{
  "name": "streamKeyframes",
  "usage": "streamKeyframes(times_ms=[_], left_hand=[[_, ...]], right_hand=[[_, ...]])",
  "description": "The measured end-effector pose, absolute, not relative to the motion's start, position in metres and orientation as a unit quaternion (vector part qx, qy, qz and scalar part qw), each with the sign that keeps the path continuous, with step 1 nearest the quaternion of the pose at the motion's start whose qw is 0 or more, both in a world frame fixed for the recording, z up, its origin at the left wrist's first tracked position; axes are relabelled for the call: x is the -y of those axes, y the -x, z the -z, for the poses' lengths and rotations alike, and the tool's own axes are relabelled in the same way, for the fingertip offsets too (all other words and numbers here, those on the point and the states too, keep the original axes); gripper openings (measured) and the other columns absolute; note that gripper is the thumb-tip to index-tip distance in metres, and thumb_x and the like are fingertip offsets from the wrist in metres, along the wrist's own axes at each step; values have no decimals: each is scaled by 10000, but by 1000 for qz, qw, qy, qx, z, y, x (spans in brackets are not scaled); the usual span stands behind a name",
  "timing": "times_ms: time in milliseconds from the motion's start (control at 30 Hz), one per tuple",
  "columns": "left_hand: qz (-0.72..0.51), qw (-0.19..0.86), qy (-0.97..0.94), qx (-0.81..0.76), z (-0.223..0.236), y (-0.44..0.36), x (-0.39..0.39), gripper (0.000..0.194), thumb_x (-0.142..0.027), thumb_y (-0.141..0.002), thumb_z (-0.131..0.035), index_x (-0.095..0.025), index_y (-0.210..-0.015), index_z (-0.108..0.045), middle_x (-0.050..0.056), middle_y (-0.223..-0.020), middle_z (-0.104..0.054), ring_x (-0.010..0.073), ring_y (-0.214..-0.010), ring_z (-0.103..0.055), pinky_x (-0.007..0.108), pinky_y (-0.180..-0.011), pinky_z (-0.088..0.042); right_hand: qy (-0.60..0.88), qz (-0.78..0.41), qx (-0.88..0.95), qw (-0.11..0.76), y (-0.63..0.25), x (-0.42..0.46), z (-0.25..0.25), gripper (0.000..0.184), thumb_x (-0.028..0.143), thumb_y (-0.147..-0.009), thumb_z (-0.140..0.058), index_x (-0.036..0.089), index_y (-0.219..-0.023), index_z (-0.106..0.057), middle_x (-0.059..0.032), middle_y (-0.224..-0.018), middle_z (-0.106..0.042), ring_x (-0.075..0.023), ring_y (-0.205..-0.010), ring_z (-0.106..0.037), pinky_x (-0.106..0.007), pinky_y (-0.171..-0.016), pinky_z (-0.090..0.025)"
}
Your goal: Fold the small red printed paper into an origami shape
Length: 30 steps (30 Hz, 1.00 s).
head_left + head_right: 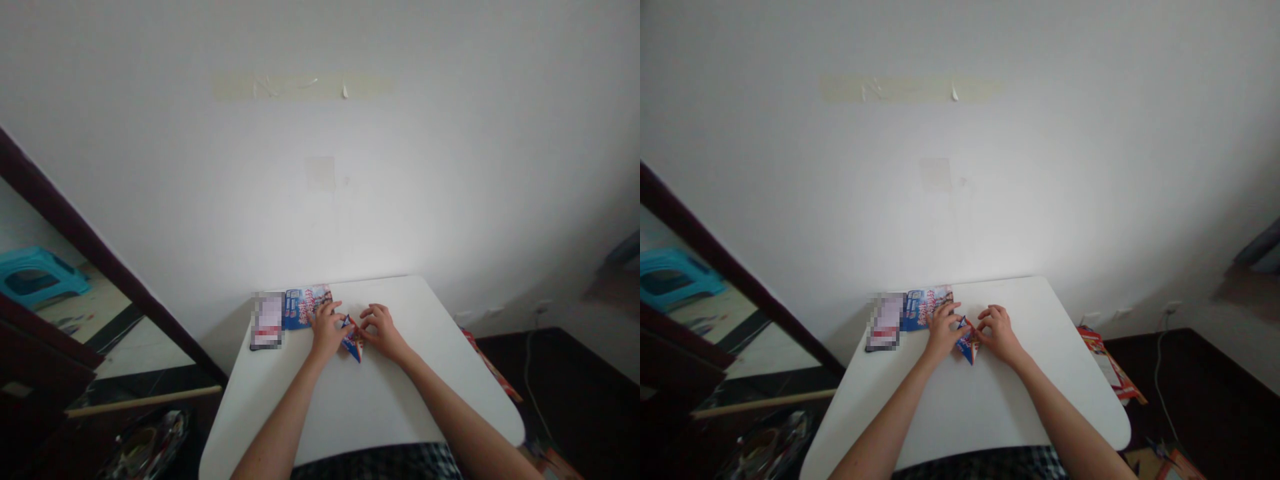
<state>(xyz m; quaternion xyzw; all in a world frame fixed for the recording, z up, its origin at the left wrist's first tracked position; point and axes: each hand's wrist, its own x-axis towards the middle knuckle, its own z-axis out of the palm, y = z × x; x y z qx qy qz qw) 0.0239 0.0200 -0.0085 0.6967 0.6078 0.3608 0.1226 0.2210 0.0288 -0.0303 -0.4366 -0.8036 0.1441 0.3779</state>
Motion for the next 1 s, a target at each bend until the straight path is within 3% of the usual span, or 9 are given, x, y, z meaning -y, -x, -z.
streamKeyframes(times_ms=[467, 600, 800, 1000], left_hand=[[-352, 124, -703, -606, 11, -28, -18, 59, -325, -759, -769, -270, -763, -750, 11, -1320, -658, 304, -1306, -460, 683, -1145, -163], [-378, 118, -688, -608, 10, -27, -20, 86, -309, -783, -743, -269, -707, -748, 8, -1292, -668, 282, -1284, -488, 648, -1149, -216], [-431, 117, -672, -591, 12, -23, -22, 57, -324, -749, -765, -278, -780, -773, 39, -1314, -640, 263, -1256, -526, 542, -1127, -354], [-434, 127, -669, -589, 13, -19, -24, 82, -343, -784, -728, -284, -761, -780, 28, -1296, -649, 248, -1257, -529, 497, -1127, -381]], right_hand=[[430, -142, 817, 357, -221, -28, 29, 62, 298, -849, -691, 271, -816, -738, -67, -1081, -644, -280, -1202, -470, -485, -1017, -422], [430, -145, 819, 351, -221, -29, 31, 63, 310, -842, -702, 270, -816, -742, -64, -1084, -644, -278, -1195, -470, -484, -1024, -416], [434, -150, 819, 345, -220, -25, 27, 49, 301, -832, -711, 280, -804, -745, -56, -1077, -646, -282, -1200, -467, -492, -1044, -401], [437, -159, 814, 347, -220, -24, 25, 34, 276, -825, -717, 288, -816, -747, -55, -1079, -646, -282, -1202, -470, -493, -1040, -410]])
